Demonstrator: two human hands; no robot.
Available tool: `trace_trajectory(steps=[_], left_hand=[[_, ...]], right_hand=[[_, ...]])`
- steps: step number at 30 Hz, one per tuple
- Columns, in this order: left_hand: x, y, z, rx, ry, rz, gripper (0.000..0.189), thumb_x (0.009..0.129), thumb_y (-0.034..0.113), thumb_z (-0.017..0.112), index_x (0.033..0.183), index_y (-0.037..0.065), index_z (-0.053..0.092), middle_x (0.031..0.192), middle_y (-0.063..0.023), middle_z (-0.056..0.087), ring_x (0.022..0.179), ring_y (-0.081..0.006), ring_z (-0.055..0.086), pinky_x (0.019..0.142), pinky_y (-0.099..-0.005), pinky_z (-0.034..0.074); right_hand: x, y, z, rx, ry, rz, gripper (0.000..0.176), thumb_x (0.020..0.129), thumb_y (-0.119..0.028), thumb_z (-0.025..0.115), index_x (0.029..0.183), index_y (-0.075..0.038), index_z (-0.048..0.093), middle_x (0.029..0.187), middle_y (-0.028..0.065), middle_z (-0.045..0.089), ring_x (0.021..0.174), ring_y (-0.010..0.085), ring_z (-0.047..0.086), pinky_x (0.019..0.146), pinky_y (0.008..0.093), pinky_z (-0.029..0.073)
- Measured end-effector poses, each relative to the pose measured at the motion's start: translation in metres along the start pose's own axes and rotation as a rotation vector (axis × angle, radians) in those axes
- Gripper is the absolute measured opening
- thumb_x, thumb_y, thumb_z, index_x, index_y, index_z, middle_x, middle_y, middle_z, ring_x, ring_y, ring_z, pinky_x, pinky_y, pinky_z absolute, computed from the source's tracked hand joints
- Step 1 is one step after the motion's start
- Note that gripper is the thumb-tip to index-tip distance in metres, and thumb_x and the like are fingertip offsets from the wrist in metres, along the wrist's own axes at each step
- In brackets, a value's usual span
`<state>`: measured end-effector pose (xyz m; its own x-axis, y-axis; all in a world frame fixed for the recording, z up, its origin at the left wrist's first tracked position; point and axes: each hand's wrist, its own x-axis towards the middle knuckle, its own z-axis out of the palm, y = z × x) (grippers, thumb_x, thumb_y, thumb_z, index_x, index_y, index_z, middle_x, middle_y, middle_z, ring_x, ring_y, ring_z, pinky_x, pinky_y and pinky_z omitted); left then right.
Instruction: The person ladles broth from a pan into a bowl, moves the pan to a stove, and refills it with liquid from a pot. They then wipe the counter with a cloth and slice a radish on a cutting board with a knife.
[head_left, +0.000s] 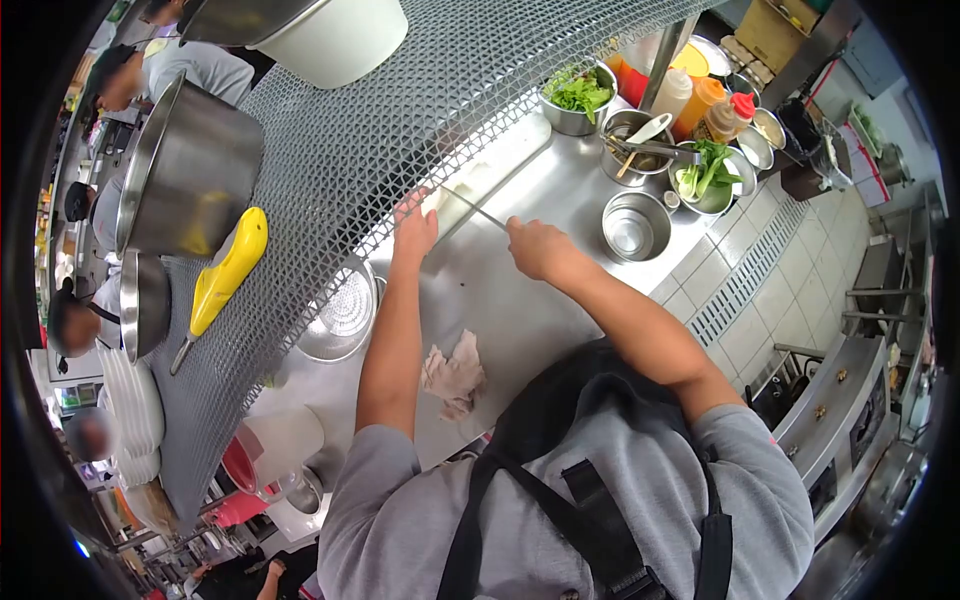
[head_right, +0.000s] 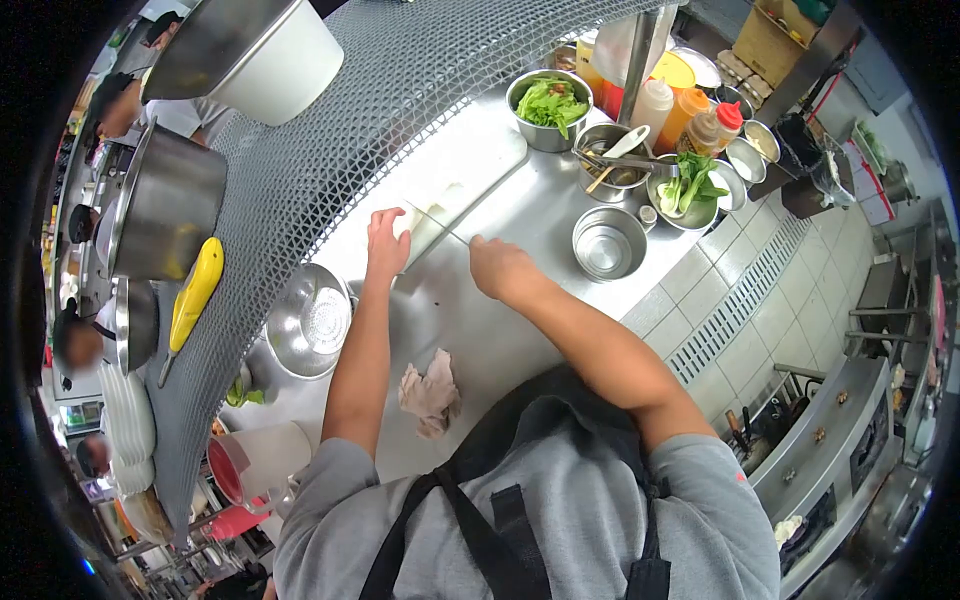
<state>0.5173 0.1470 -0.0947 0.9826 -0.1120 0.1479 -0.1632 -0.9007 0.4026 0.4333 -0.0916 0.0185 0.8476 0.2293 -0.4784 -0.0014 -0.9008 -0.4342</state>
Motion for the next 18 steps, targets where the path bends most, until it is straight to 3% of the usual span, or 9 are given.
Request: trace_trajectory(steps=[6,8,15,18], left_hand=[[0.005,0.007,-0.006,-0.026,-0.033,0.053,0.044,0.080,0.015,0.057,0.123,0.011,0.047,0.124,-0.0165,0.051,0.115,-0.0346,0.045,0.100,-0.0424,0.033],[0.001,0.008,-0.004,-0.095,0.086,0.081,0.039,0.073,0.001,0.059,0.110,0.012,0.053,0.113,-0.0130,0.049,0.105,-0.0366,0.047,0.089,-0.0423,0.041],[0.002,-0.001,0.006,-0.075,0.064,0.042,0.040,0.073,0.000,0.059,0.110,0.012,0.052,0.113,-0.0126,0.049,0.104,-0.0362,0.047,0.088,-0.0425,0.041],[0.000,0.003,0.002,-0.095,0.068,0.055,0.041,0.072,0.000,0.060,0.110,0.012,0.052,0.113,-0.0126,0.049,0.104,-0.0361,0.047,0.088,-0.0425,0.041]], right_hand=[[-0.023,-0.009,-0.015,0.011,-0.058,0.028,0.025,0.086,-0.004,0.040,0.108,0.003,0.050,0.109,0.0254,0.058,0.101,0.0396,0.059,0.084,0.0447,0.049],[-0.022,-0.007,-0.011,0.007,-0.053,0.019,0.025,0.086,-0.004,0.040,0.108,0.003,0.050,0.110,0.0252,0.058,0.101,0.0397,0.059,0.084,0.0444,0.050],[-0.006,-0.007,0.001,0.024,-0.070,0.034,0.024,0.086,-0.004,0.040,0.108,0.002,0.050,0.111,0.0246,0.058,0.101,0.0409,0.059,0.084,0.0442,0.050],[0.026,0.001,0.035,0.041,-0.033,0.036,0.023,0.086,-0.004,0.041,0.107,0.001,0.050,0.109,0.0247,0.059,0.101,0.0412,0.059,0.084,0.0447,0.050]])
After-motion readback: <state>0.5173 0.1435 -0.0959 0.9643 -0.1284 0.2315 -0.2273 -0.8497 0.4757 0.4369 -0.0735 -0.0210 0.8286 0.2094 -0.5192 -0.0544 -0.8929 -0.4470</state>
